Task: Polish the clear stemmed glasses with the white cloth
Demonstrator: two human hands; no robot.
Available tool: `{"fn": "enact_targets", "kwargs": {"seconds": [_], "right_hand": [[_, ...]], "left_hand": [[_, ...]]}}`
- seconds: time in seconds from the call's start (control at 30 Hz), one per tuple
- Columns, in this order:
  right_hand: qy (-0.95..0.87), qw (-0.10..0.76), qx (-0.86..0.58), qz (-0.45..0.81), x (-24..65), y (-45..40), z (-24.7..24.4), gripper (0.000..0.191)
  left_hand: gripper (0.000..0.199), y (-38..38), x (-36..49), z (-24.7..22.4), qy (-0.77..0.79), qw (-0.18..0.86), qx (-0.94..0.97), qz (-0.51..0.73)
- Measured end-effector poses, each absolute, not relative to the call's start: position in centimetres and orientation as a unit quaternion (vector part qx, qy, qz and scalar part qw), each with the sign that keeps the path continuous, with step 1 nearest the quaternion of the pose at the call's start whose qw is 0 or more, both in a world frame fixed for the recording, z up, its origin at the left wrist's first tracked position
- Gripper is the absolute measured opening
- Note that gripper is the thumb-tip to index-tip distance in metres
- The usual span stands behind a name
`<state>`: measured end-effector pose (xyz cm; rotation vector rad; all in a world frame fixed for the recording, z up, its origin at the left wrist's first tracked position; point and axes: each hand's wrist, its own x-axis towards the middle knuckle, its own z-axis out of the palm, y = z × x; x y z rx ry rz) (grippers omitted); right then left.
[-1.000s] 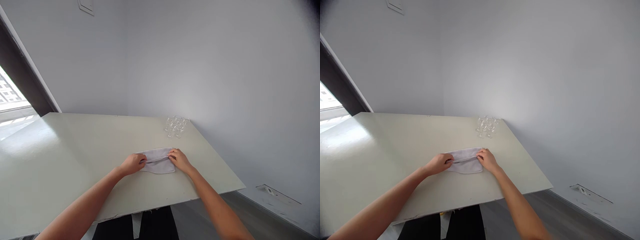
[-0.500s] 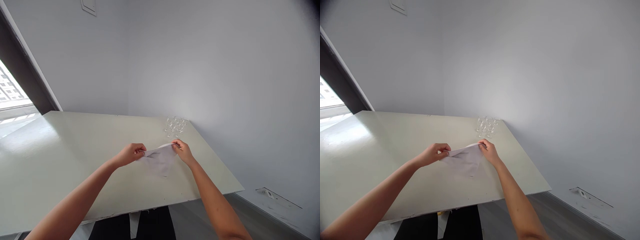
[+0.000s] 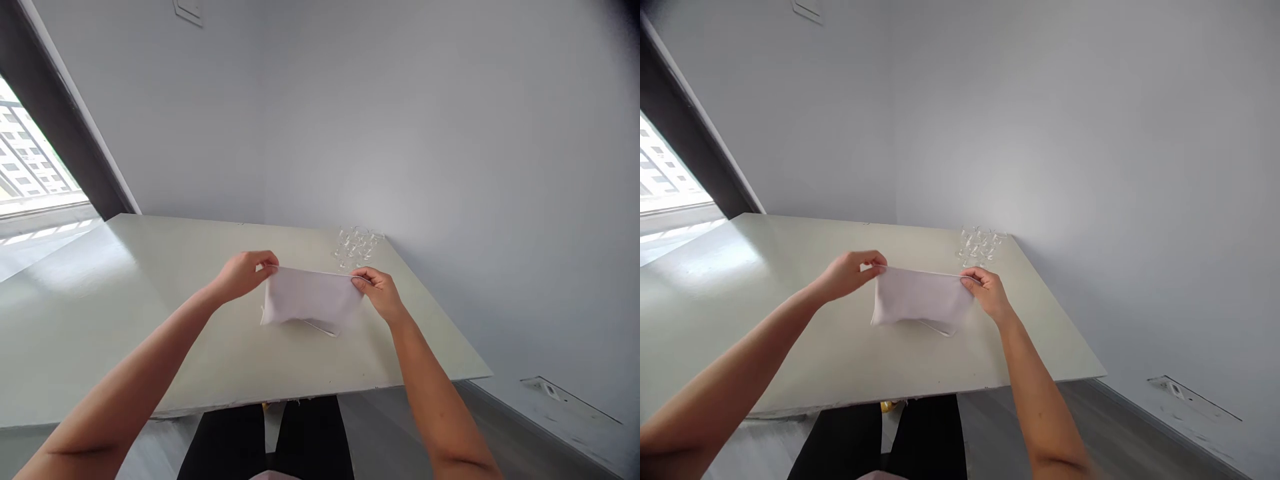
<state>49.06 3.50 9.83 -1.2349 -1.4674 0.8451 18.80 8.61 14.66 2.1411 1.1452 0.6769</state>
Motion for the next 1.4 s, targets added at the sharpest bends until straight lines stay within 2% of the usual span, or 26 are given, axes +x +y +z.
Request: {"fn": "enact_targets", "kwargs": {"seconds": [0.07,0.23,0.37,0.6,0.7,0.87,1.03,1.2,1.3,1.4], "right_hand": [[-0.614,0.508,-0.485,0.362,48.7,2.7,10.7,0.018],[-0.609,0.515,-0.454,0.396,48.3,0.3,12.7,0.017],[-0.591,0.525,-0.470,0.392,48.3,0.5,13.0,0.022],[-0.578,0.457,-0.548,0.395,48.0,4.6,7.8,0.027],[-0.592,0.437,-0.574,0.360,47.9,4.8,5.4,0.026],[-0.654,0.392,-0.565,0.317,47.4,1.3,4.6,0.016],[-0.679,0.310,-0.535,0.396,46.3,-3.3,4.3,0.013],[-0.695,0.251,-0.526,0.422,46.6,-5.1,3.3,0.012],[-0.726,0.218,-0.524,0.388,47.0,-5.1,3.5,0.015],[-0.767,0.227,-0.523,0.294,46.3,-4.5,3.6,0.022]], "left_hand": [[0.021,7.9,18.5,15.6,0.424,0.319,0.797,0.289],[0.024,6.1,17.2,17.9,0.332,0.452,0.750,0.351],[0.024,6.8,17.0,17.8,0.345,0.453,0.729,0.379],[0.029,11.4,18.1,10.1,0.439,0.400,0.754,0.280],[0.030,11.3,18.0,7.4,0.478,0.367,0.755,0.259],[0.028,8.3,16.4,7.0,0.411,0.408,0.793,0.187],[0.023,5.4,14.8,6.7,0.324,0.463,0.819,0.096],[0.020,4.1,14.2,5.2,0.312,0.471,0.824,0.048],[0.024,4.0,13.9,4.8,0.337,0.466,0.816,0.056],[0.030,4.3,13.8,4.7,0.397,0.449,0.793,0.110]]}}
